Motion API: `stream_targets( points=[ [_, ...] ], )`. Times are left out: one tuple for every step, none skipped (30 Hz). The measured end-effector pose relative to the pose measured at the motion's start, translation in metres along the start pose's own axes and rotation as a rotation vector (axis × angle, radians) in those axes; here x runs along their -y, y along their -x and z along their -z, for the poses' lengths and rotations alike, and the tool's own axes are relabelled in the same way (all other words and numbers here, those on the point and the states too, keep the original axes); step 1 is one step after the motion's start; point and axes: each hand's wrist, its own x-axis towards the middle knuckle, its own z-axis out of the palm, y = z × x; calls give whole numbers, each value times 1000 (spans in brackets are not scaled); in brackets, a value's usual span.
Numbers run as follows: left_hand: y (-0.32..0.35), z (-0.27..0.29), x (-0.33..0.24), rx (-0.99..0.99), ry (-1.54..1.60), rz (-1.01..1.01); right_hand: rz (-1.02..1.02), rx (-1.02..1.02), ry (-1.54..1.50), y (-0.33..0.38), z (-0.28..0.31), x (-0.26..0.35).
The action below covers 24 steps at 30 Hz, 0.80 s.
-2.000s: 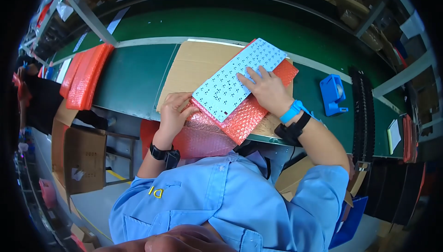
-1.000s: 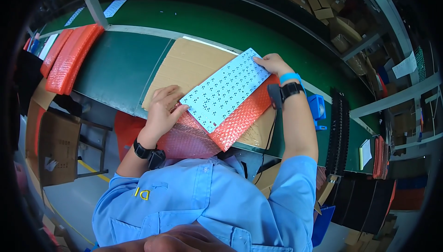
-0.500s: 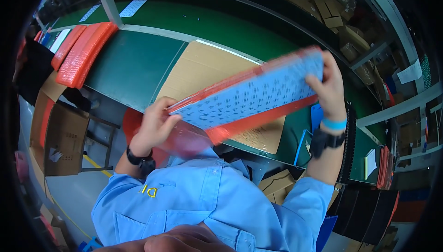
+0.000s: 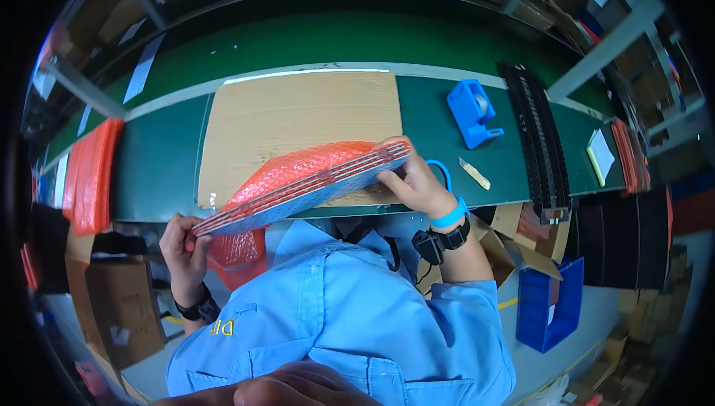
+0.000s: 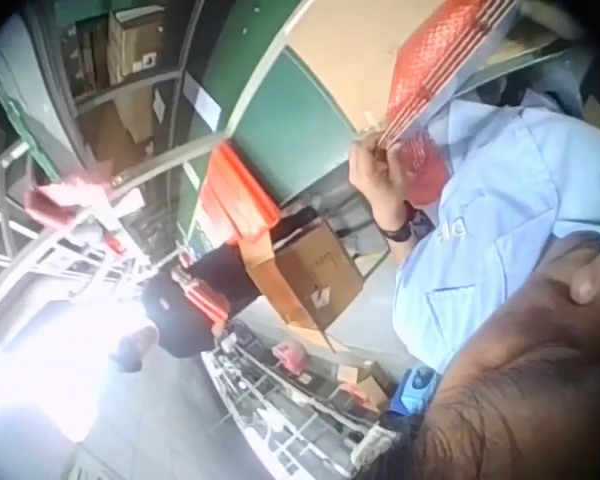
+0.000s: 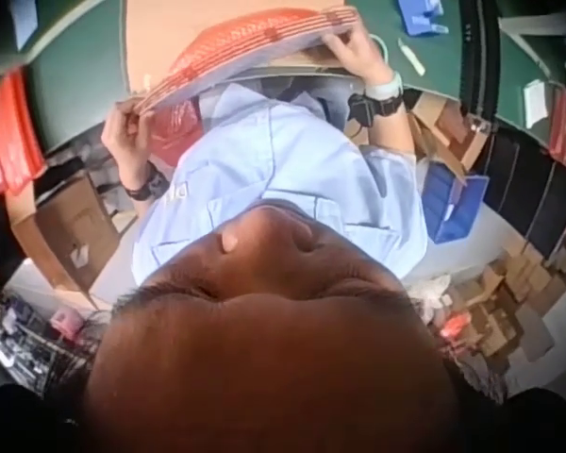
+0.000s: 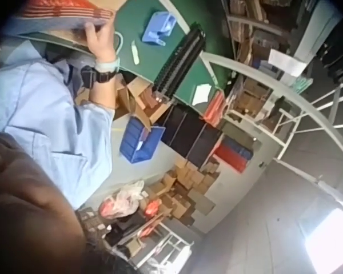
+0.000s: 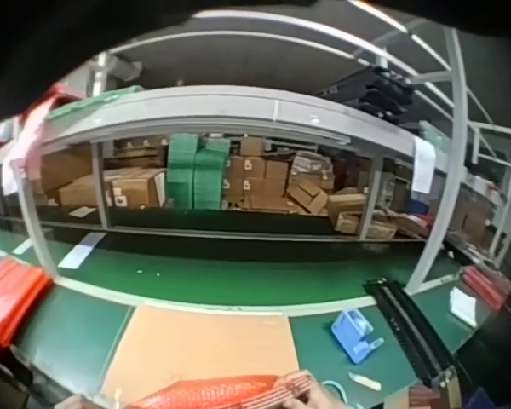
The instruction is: The person wraps circuit boards in bubble wrap by hand, placing them one at a time onto the wrap, folding it over, and securing the edges with tape. After wrapping each board, the person sets it aside and reaches for the next circuit board to repeat the process.
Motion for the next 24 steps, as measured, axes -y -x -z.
stream_targets(
  points=[
    [1,-1,-1,-8,-18,20,25,30,4,0,0,0],
    [0,-2,-2,4,-16,3,25,8,5,0,1,0],
    [2,-4,-2,-7,-8,3,28,23,-2,1,0,0],
    [2,-5,-2,-20,1,5,32,39,-8,2,0,-1],
    [3,-7,-3,-33,7,9,35,58,-18,3,2,-2],
    [4,-8,-3,-26,9,1,34,47,-16,4,4,-4],
    [4,-9,-3,-37,19,-7,-4,89,-45,4,6,-7],
    [4,-9,-3,-50,28,-13,-42,134,-75,3,8,-9],
    [4,-9,-2,-63,38,-19,-79,179,-104,1,9,-7],
    [4,-9,-2,-60,42,-26,-79,171,-101,-1,10,-5],
    [5,-8,-1,-56,36,-20,-94,194,-91,-3,11,-3],
    [5,-7,0,-52,30,-14,-109,216,-80,-4,12,0],
    [6,-7,1,-48,25,-7,-125,238,-70,-5,12,3],
    [7,-7,0,-44,30,-14,-126,230,-66,-4,10,5],
    [7,-6,0,-43,32,-2,-62,139,33,-3,4,12],
    [8,-7,-1,-45,32,12,4,51,130,-3,0,18],
    [7,-7,-2,-45,32,26,68,-38,227,-3,-3,22],
    [9,-7,-1,-44,35,22,69,-42,230,-3,-4,25],
    [10,-7,0,-47,33,16,91,-65,280,-2,-6,28],
    [10,-7,1,-50,32,10,112,-89,328,-1,-6,30],
    [11,-7,1,-52,29,4,132,-113,376,0,-6,31],
    [11,-7,1,-49,29,0,132,-118,377,1,-5,31],
    [11,-7,2,-47,30,2,84,-94,375,2,-4,30],
    [11,-7,3,-45,30,3,36,-71,374,3,-2,29]
  ],
)
